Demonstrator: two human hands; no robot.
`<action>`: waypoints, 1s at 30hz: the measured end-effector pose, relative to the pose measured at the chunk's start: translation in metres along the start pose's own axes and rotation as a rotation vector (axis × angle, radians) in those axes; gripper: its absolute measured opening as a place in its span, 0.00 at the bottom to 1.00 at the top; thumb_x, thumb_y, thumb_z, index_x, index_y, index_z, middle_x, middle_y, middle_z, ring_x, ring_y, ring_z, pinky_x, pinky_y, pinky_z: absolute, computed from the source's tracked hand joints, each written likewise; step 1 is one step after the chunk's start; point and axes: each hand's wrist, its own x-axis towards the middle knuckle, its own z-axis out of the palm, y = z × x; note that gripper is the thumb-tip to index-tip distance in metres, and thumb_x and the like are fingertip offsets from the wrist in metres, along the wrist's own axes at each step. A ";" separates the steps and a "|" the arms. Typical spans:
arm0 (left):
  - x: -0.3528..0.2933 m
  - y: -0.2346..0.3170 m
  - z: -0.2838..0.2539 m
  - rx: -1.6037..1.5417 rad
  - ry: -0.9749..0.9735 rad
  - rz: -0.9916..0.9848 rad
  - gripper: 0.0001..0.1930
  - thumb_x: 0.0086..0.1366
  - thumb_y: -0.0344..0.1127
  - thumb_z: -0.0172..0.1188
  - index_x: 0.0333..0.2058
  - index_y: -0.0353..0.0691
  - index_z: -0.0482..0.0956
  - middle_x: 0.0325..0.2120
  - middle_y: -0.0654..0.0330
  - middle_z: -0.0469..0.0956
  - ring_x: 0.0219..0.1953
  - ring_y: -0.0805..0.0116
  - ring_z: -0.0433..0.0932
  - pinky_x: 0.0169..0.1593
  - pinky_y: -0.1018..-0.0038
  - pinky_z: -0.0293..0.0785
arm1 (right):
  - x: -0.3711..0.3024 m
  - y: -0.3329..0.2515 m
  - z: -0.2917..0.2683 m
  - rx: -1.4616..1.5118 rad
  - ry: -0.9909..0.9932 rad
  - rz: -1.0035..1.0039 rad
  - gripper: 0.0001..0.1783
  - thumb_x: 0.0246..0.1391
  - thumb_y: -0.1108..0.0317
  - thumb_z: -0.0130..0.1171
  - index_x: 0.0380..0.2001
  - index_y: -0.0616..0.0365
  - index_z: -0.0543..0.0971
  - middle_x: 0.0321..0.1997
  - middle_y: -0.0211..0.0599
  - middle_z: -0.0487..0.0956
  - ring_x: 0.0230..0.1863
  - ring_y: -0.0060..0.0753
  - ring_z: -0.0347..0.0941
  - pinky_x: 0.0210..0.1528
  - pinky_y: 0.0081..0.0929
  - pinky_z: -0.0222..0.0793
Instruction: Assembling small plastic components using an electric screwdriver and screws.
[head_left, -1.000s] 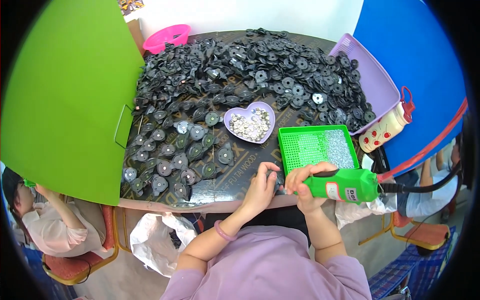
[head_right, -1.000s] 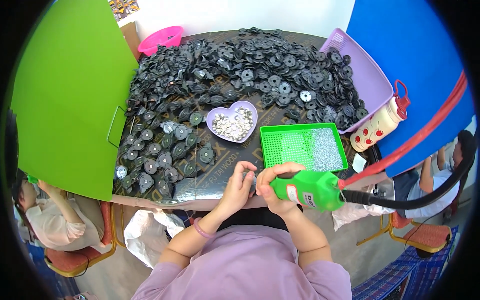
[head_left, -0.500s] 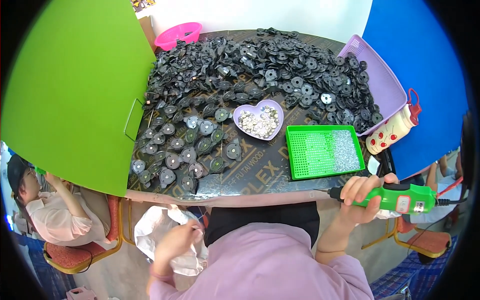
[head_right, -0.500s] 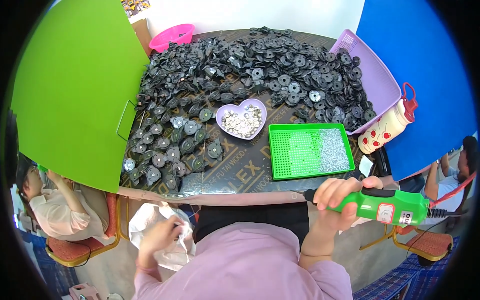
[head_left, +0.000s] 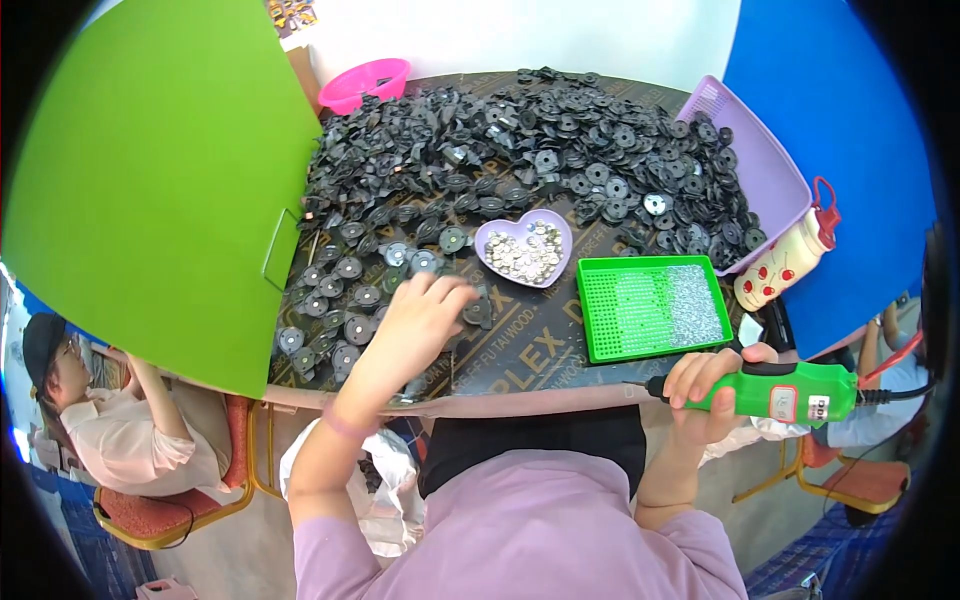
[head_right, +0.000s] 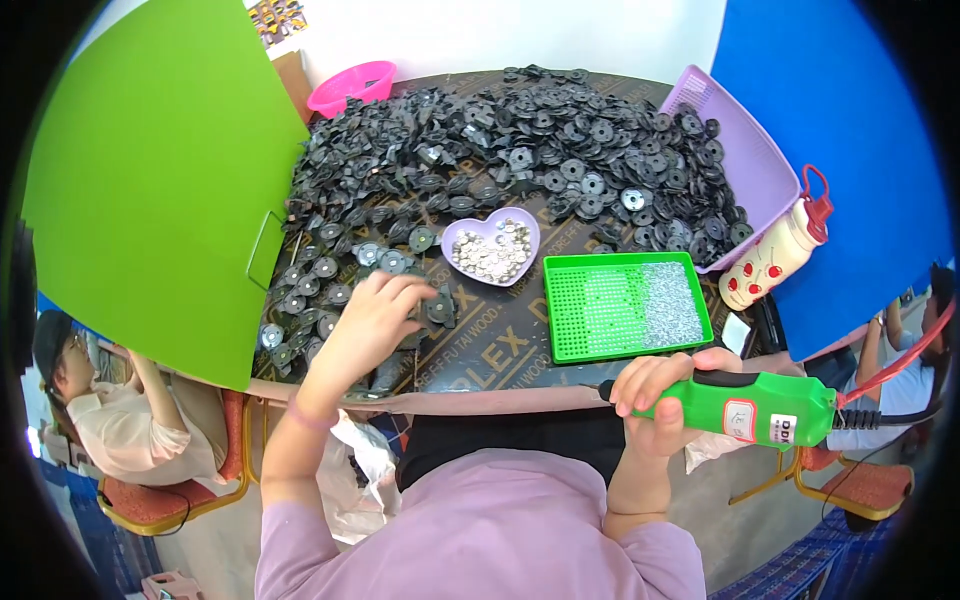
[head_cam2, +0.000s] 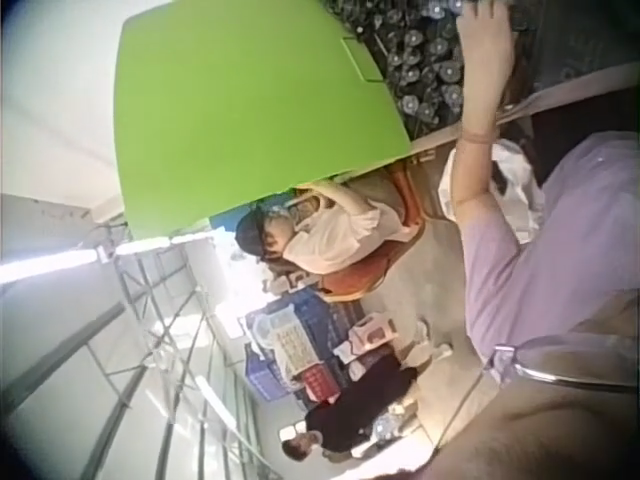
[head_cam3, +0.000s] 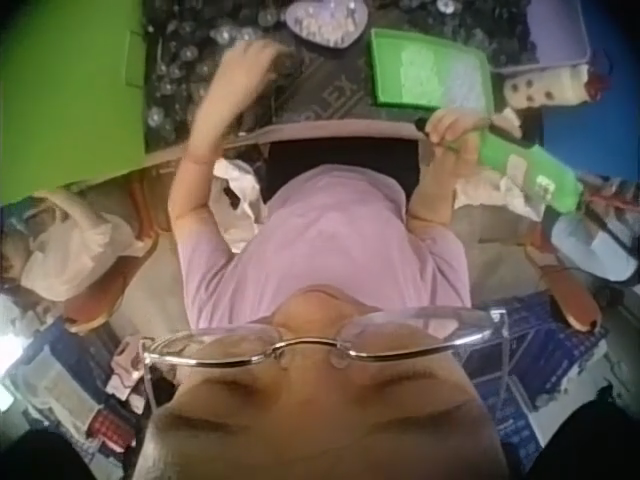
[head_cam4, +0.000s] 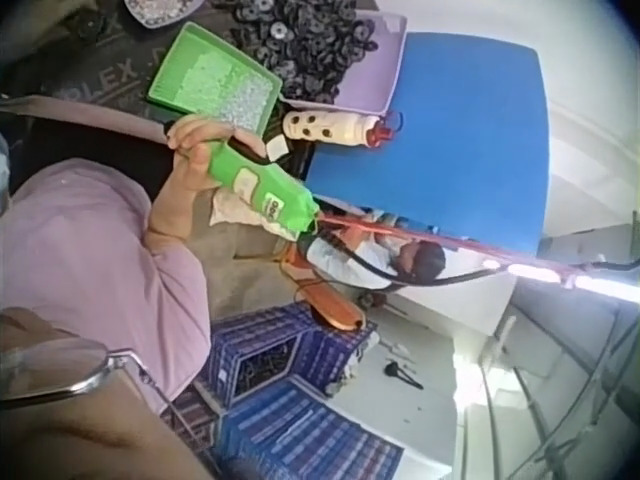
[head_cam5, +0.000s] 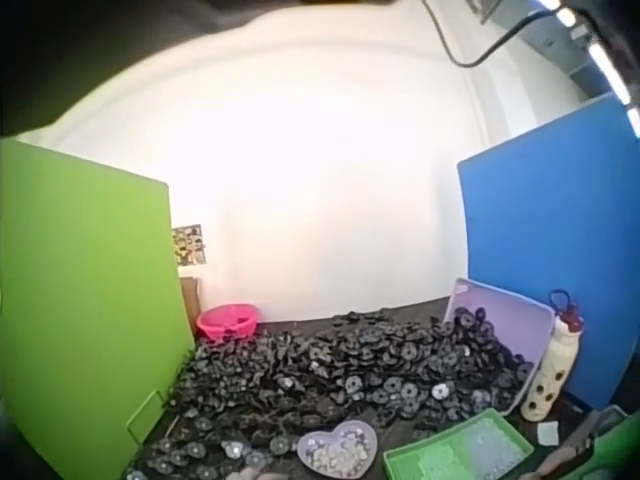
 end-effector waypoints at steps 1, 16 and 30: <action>0.015 -0.004 0.010 0.069 -0.052 0.047 0.21 0.43 0.28 0.64 0.40 0.44 0.72 0.38 0.63 0.72 0.42 0.61 0.67 0.45 0.69 0.64 | 0.000 -0.001 -0.001 0.000 0.020 0.006 0.23 0.54 0.68 0.52 0.48 0.59 0.55 0.17 0.35 0.66 0.11 0.27 0.61 0.14 0.24 0.62; 0.053 0.044 0.019 -0.313 -0.115 0.020 0.11 0.51 0.30 0.61 0.34 0.39 0.72 0.28 0.62 0.70 0.33 0.67 0.70 0.38 0.71 0.68 | 0.001 0.048 -0.043 -0.258 0.025 0.199 0.22 0.52 0.71 0.55 0.45 0.60 0.57 0.16 0.34 0.65 0.12 0.26 0.62 0.15 0.24 0.63; 0.021 0.087 0.118 -1.361 0.134 -0.484 0.09 0.67 0.38 0.45 0.39 0.39 0.61 0.30 0.60 0.76 0.23 0.81 0.68 0.26 0.85 0.64 | 0.000 0.052 -0.040 -0.256 -0.031 0.257 0.21 0.52 0.72 0.55 0.45 0.59 0.58 0.15 0.32 0.64 0.11 0.26 0.61 0.14 0.24 0.63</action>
